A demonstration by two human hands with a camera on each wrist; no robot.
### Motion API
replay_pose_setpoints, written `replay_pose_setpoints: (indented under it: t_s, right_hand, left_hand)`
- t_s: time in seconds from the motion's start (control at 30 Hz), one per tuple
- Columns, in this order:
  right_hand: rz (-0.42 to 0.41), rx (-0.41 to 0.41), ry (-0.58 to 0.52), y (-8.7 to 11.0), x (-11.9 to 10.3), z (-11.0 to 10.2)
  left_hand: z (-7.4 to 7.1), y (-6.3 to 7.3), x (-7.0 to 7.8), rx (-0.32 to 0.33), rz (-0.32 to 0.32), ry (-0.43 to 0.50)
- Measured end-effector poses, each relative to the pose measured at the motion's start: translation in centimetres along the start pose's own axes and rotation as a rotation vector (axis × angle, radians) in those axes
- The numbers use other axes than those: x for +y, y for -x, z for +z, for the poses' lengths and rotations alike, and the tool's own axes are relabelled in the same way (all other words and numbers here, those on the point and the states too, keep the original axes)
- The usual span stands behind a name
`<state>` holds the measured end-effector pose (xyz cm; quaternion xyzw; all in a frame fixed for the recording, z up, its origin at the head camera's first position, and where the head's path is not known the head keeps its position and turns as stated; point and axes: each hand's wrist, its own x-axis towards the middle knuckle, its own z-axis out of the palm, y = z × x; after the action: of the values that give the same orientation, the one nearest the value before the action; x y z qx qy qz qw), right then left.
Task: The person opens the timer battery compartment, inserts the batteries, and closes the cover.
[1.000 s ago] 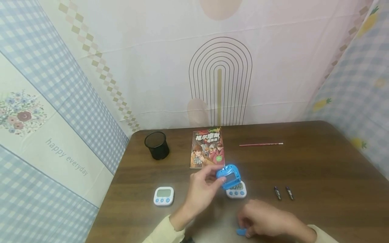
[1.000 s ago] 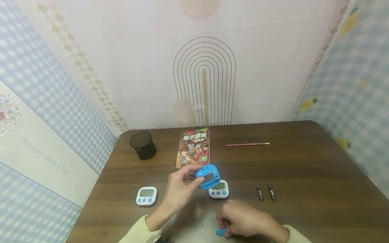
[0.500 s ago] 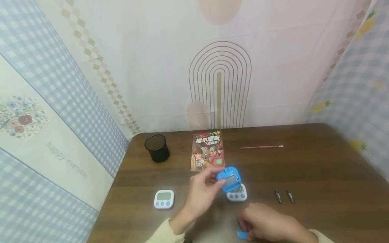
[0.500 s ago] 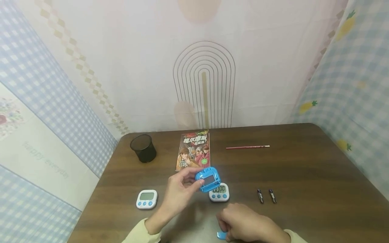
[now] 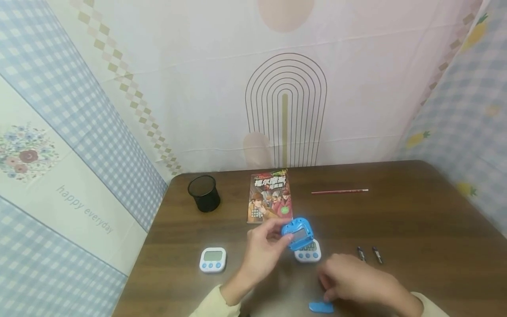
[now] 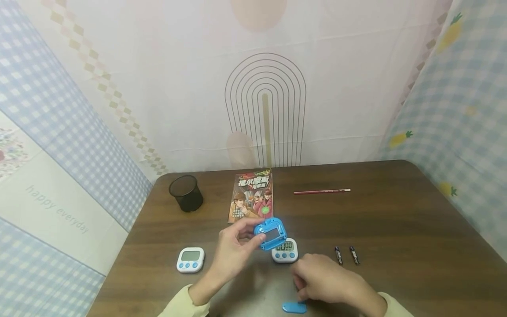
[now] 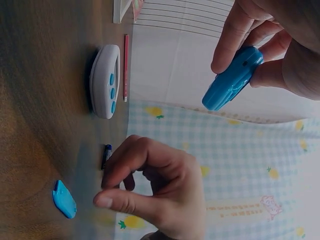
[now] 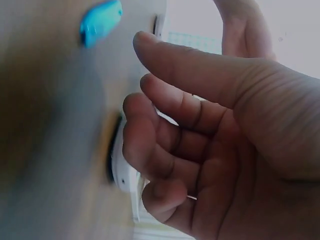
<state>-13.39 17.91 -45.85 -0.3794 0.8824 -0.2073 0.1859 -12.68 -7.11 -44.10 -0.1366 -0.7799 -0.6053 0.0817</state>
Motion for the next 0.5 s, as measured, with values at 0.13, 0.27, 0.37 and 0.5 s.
replay_pose_setpoints:
  t_s: [0.13,0.27,0.37,0.5]
  right_hand:
    - [0.052,0.043,0.047,0.1,0.8,-0.7]
    - [0.154,0.122,0.186,0.1,1.7,-1.2]
    - [0.244,0.168,0.272,0.0,2.4,-1.7]
    - [0.312,0.219,0.329,0.1,3.2,-2.2]
  left_hand:
    - [-0.1,0.0,0.1,0.0,-0.008,-0.007]
    - [-0.1,0.0,0.1,-0.002,-0.018,-0.007]
    - [-0.1,0.0,0.1,-0.004,-0.023,-0.008]
    - [-0.1,0.0,0.2,-0.009,-0.026,-0.012]
